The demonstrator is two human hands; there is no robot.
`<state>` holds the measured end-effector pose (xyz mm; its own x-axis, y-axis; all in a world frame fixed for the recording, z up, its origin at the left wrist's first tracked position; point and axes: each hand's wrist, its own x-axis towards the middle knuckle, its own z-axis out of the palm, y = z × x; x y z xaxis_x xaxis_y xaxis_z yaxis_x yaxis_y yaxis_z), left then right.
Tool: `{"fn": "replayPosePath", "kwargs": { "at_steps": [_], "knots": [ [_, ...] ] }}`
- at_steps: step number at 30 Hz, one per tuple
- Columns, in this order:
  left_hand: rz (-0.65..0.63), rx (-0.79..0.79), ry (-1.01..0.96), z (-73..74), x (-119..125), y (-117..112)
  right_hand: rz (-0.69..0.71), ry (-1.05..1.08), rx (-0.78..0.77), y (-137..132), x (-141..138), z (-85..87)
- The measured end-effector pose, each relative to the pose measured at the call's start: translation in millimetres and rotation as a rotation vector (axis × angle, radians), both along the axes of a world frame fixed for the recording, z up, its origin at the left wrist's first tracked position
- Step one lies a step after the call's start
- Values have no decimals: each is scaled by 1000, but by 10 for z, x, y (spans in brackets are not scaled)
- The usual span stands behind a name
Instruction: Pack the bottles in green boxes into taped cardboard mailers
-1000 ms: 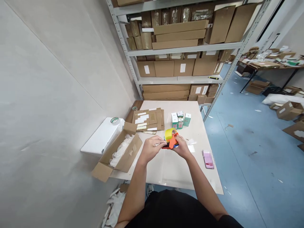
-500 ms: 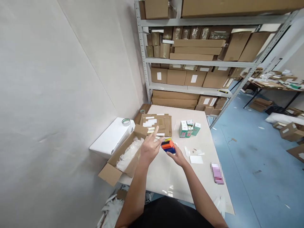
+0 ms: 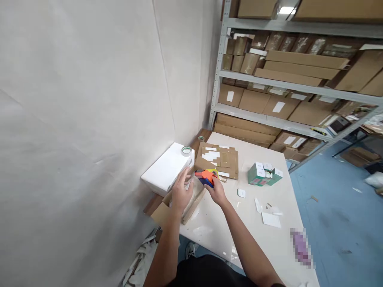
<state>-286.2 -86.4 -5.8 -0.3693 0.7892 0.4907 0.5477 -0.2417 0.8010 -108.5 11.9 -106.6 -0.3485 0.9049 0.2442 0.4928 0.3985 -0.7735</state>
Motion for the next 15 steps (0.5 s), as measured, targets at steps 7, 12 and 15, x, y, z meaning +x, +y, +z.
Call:
{"fn": "replayPosePath", "kwargs": {
  "at_steps": [7, 12, 15],
  "knots": [
    [144, -13, 37, -105, -823, -322, 132, -362, 56, 192, -1492, 44],
    [266, 30, 134, 9, -1142, -484, 194, -514, 49, 206, -2424, 32],
    [294, 83, 163, 293, -1136, -509, 279, -506, 50, 165, -2760, -91]
  ]
}}
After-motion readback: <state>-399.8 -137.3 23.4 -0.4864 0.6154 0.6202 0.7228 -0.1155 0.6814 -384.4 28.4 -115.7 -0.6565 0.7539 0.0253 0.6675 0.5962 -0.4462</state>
